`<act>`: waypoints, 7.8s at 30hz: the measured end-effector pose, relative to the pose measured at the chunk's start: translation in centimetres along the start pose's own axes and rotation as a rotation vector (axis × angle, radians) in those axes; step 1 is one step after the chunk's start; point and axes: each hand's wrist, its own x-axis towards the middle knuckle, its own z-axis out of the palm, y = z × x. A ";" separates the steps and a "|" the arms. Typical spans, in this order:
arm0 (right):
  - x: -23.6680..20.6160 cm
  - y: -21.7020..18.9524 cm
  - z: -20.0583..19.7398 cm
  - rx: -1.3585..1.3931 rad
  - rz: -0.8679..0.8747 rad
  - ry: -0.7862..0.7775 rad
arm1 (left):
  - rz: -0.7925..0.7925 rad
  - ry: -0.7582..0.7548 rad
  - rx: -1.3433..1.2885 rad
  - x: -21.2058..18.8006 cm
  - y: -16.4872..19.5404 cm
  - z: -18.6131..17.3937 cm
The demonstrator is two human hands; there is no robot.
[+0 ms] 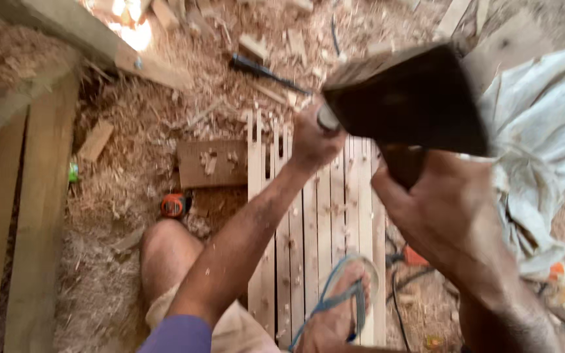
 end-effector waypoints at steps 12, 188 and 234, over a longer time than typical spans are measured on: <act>0.0 1.5 4.5 0.090 0.033 -0.109 | 0.102 0.016 0.047 -1.9 0.6 -0.2; -16.4 30.3 27.0 0.744 0.480 -0.470 | -0.215 -0.799 1.049 21.0 -21.1 8.5; -8.1 19.4 17.9 0.699 0.905 -0.646 | -0.240 0.295 0.043 13.0 -11.2 1.6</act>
